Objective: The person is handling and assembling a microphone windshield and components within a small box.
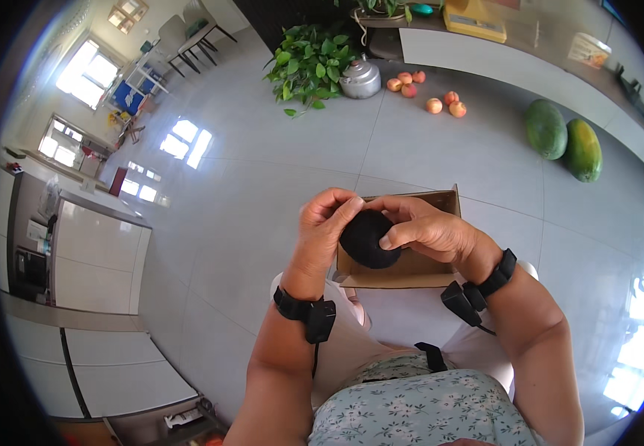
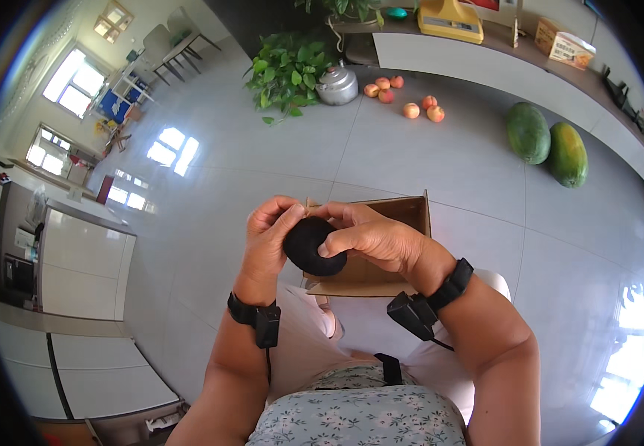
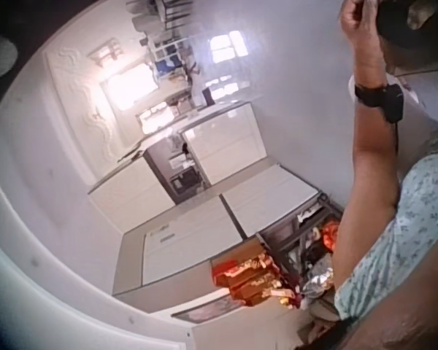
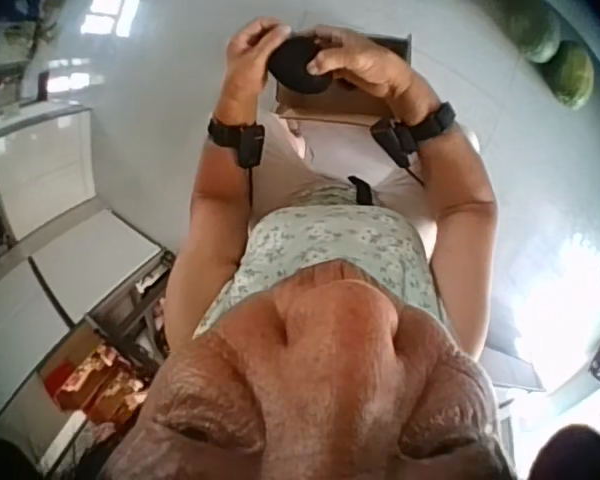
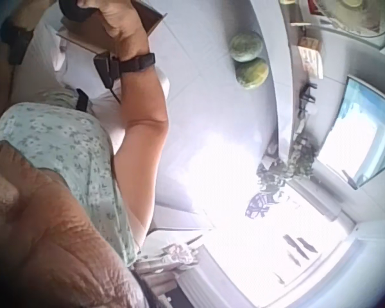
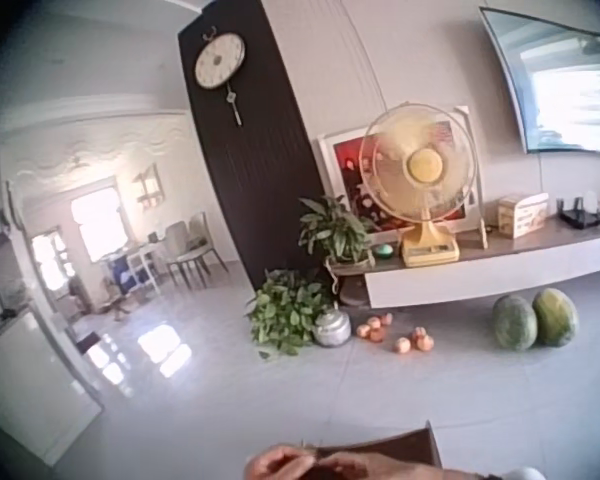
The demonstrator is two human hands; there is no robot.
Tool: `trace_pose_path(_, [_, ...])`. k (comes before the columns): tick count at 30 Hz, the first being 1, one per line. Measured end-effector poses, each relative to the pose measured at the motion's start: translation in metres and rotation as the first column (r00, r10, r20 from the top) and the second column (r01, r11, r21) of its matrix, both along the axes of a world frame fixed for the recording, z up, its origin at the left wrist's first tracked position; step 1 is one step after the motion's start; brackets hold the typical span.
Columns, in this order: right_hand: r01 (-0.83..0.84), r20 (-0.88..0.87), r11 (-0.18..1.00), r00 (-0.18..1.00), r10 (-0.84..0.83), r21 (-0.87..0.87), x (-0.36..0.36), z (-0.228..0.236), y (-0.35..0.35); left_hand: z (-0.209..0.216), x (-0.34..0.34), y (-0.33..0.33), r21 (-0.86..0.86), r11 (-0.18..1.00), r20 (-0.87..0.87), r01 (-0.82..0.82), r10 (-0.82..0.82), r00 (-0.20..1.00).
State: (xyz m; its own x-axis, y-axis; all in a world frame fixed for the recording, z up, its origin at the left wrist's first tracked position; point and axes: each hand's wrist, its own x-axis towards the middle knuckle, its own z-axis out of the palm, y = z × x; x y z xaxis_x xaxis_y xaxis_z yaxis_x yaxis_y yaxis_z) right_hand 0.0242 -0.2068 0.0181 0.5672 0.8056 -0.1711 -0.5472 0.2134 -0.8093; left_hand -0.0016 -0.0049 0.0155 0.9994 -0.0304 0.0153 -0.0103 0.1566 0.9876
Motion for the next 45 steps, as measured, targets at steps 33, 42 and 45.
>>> trace_pose_path(33, [-0.434,0.036,0.848,0.895,0.445,0.306,0.090,-0.174,0.112,0.001,-0.131,0.040,0.237,0.629,0.257,-0.741,0.695,0.672])
trace_pose_path(42, [-0.577,0.186,0.798,0.815,0.549,0.171,0.074,-0.174,0.146,0.072,-0.260,0.004,0.309,0.749,0.195,-0.587,0.554,0.810])
trace_pose_path(45, [-0.488,0.097,0.856,0.873,0.478,0.170,0.076,-0.177,0.147,0.065,-0.270,0.001,0.231,0.770,0.153,-0.595,0.575,0.804])
